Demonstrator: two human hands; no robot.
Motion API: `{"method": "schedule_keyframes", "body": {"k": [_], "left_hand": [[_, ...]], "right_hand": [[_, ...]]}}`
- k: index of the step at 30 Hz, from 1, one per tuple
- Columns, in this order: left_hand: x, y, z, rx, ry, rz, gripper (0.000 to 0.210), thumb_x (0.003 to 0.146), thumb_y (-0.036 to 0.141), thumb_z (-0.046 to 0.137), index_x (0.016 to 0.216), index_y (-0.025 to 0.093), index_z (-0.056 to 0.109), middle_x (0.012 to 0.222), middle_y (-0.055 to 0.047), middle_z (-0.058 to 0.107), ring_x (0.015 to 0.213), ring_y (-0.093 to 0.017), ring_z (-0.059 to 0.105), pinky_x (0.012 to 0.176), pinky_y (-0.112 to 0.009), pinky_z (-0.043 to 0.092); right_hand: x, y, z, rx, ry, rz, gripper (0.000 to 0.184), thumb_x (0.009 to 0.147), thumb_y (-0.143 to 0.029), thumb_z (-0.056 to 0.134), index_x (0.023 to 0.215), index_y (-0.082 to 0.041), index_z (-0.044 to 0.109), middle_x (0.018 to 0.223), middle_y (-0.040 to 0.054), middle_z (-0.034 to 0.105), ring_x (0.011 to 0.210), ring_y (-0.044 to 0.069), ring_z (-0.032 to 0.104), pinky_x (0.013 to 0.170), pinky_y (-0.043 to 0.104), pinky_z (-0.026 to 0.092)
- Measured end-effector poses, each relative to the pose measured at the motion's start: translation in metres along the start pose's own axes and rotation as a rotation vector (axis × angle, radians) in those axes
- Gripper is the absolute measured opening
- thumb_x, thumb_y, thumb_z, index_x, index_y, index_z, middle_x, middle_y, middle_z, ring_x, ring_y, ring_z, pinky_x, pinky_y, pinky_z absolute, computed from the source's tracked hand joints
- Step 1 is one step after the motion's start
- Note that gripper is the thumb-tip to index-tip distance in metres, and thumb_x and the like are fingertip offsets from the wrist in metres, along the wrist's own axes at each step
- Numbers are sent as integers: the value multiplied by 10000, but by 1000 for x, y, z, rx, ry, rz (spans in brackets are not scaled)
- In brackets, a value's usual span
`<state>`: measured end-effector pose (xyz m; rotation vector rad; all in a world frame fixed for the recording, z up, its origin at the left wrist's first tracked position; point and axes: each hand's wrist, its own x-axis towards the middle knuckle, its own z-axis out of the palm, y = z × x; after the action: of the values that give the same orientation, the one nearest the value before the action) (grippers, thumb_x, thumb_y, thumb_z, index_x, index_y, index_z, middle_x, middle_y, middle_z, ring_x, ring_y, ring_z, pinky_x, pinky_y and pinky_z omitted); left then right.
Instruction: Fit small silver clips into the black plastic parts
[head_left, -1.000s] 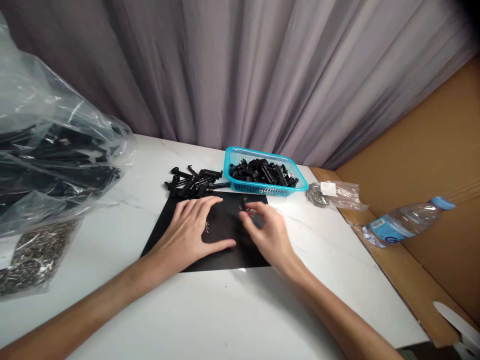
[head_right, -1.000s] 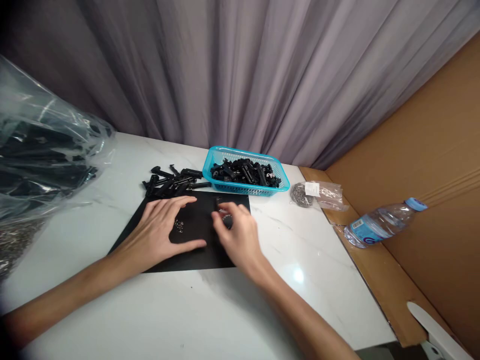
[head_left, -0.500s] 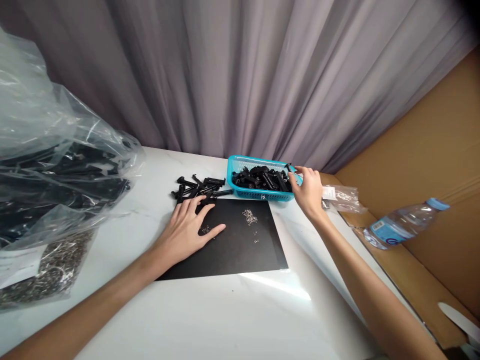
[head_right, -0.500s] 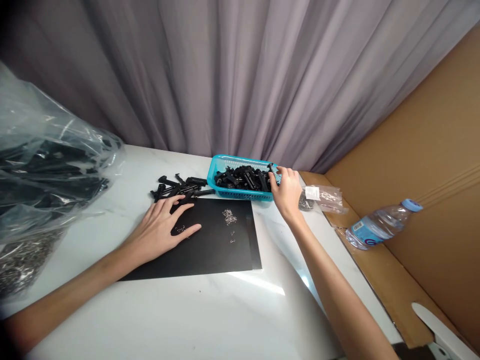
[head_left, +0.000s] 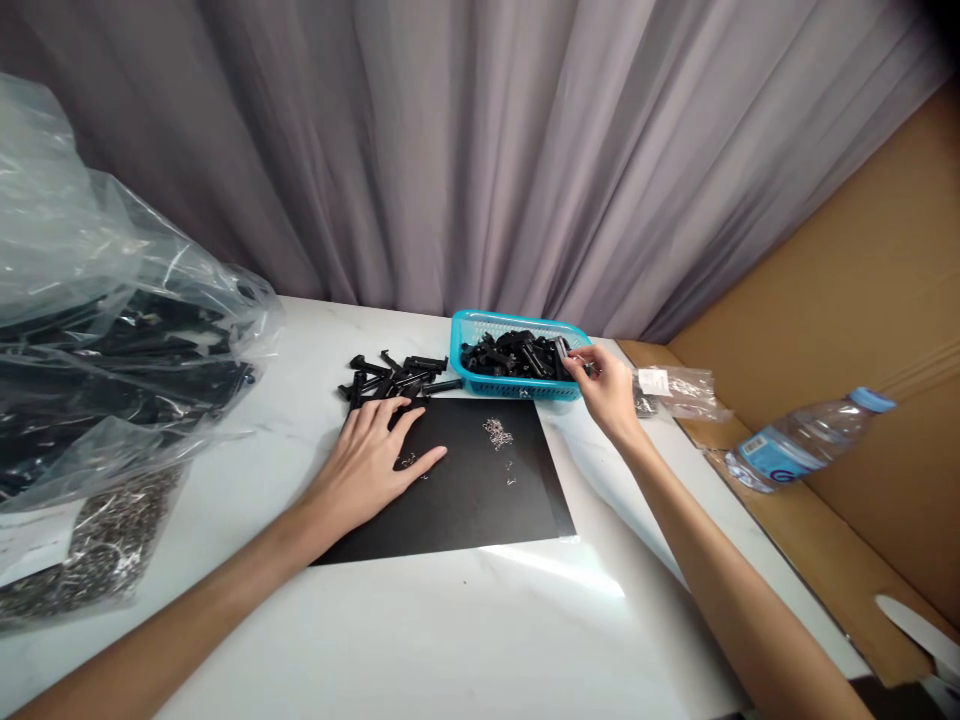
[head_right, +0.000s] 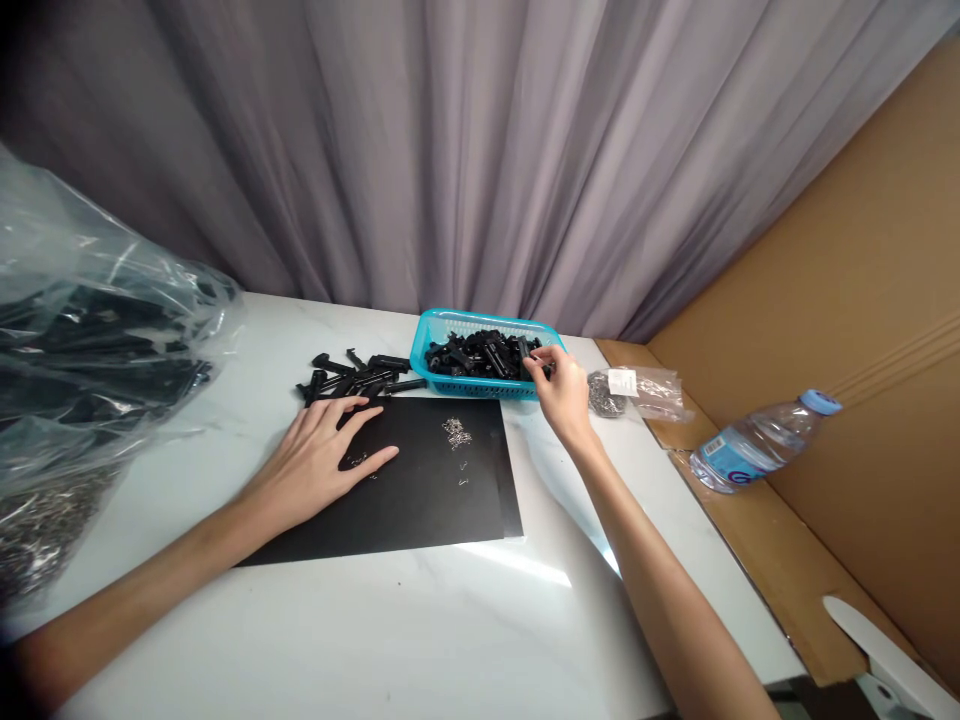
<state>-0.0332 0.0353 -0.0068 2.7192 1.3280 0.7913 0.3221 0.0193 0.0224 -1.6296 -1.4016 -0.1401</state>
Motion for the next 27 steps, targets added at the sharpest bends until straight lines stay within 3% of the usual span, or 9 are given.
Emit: {"method": "schedule_keyframes", "body": {"k": [3, 9, 12, 18, 23, 27], "left_hand": [[0, -1, 0, 19, -19, 0, 591, 976, 657, 509, 1368, 232, 630, 1416, -161, 568, 1327, -394, 501, 1110, -595, 450], [0, -1, -2, 54, -37, 3, 587, 997, 651, 463, 1362, 218, 617, 1422, -169, 551, 1331, -389, 495, 1115, -591, 443], [0, -1, -2, 50, -37, 10, 582, 998, 647, 467, 1356, 212, 614, 1423, -172, 551, 1329, -391, 497, 1117, -594, 439], [2, -5, 3, 54, 14, 24, 620, 988, 667, 447, 1328, 179, 622, 1394, -184, 576, 1313, -396, 513, 1104, -592, 456], [3, -7, 5, 79, 15, 35, 649, 993, 664, 433, 1331, 144, 625, 1398, -187, 577, 1290, -392, 532, 1092, -575, 472], [2, -8, 6, 97, 13, 36, 664, 995, 668, 432, 1337, 132, 626, 1402, -191, 569, 1288, -387, 534, 1105, -568, 462]], "right_hand": [[7, 2, 1, 59, 1, 18, 331, 949, -471, 592, 1017, -173, 719, 888, 75, 740, 674, 204, 558, 678, 346, 435], [7, -11, 8, -141, 5, -141, 201, 982, -364, 632, 1056, -208, 736, 1122, 125, 653, 1039, 284, 606, 861, 400, 490], [8, -18, 12, -197, -63, -193, 169, 966, -376, 680, 996, -229, 757, 1117, 114, 637, 1080, 299, 600, 874, 407, 497], [23, -17, 16, -151, -214, -76, 177, 964, -336, 678, 862, -207, 740, 1024, 89, 708, 1066, 278, 625, 927, 396, 474], [28, -20, 15, -141, -252, -52, 235, 909, -443, 738, 836, -223, 774, 1047, 90, 723, 1097, 289, 620, 895, 386, 472], [31, -24, 14, -51, -275, 45, 162, 869, -351, 755, 808, -202, 779, 972, 92, 759, 992, 275, 666, 805, 357, 482]]}}
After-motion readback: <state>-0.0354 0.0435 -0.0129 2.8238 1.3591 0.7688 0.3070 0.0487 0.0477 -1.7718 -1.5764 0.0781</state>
